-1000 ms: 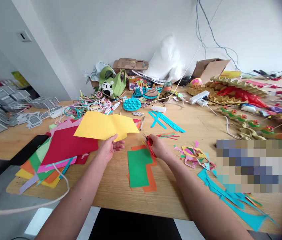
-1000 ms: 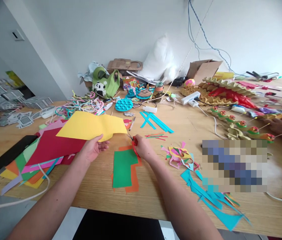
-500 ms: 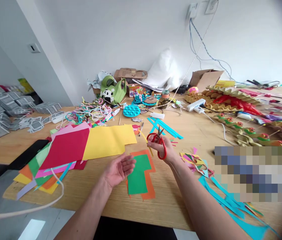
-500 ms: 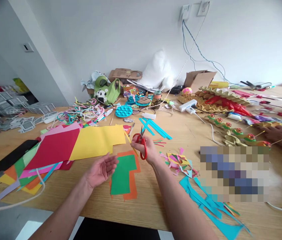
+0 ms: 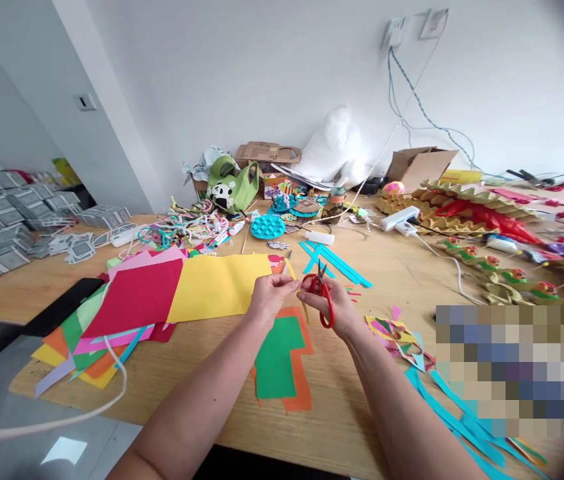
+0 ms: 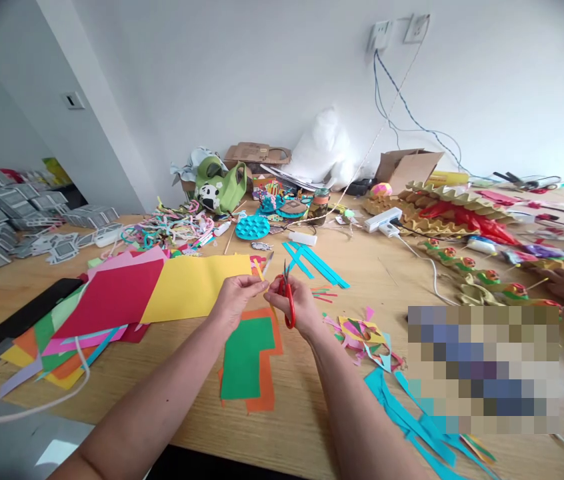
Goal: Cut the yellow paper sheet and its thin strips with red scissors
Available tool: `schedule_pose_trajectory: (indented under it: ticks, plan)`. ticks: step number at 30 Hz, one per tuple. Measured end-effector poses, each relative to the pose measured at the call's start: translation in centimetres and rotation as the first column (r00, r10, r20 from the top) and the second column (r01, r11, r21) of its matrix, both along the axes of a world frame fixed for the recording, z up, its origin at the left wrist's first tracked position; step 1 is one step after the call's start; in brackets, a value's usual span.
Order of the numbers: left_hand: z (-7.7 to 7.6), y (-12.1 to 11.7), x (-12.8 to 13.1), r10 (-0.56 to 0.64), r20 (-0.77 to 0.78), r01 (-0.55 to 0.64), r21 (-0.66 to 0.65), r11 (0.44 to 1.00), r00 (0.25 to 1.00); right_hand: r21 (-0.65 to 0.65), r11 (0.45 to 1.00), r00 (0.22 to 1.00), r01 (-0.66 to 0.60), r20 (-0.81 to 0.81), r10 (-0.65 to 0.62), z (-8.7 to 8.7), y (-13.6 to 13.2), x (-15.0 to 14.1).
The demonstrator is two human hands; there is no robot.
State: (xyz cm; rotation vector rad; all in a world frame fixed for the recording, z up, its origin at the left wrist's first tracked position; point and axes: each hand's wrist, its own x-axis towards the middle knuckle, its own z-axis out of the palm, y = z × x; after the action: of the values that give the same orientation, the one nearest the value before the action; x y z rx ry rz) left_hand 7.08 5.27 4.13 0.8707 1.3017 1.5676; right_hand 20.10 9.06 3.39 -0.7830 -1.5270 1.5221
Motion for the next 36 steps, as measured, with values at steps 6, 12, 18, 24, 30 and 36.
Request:
schedule_pose_trajectory:
  ticks: [6,12,18,24,30,36]
  plan:
    - [0.4,1.2,-0.1,0.027,-0.041,-0.028,-0.015,0.999,0.999,-0.035,0.999,1.0,0.029,-0.002,-0.029,0.1,0.4,0.2]
    - [0.4,2.5,-1.6,0.068,-0.014,-0.068,0.002,0.998,0.998,-0.065,0.994,0.996,0.088,-0.001,-0.088,-0.2,0.9,0.4]
    - [0.8,3.2,-2.8,0.079,0.037,-0.08,0.017,0.997,0.996,-0.033,0.995,0.995,0.097,0.016,-0.096,-0.5,0.9,0.4]
    - [1.7,3.7,-4.0,0.066,0.093,-0.071,0.047,0.996,0.993,-0.064,0.995,0.997,0.075,-0.005,-0.076,-0.2,0.9,0.3]
    - [2.3,4.0,-4.7,0.03,0.136,-0.037,0.044,0.998,0.99,-0.08,0.995,0.997,0.065,-0.038,-0.068,-0.2,0.9,0.4]
    - [2.1,4.2,-4.9,0.01,0.187,-0.013,0.014,1.0,0.982,-0.043,0.992,0.993,0.119,-0.013,-0.119,-0.4,1.0,0.5]
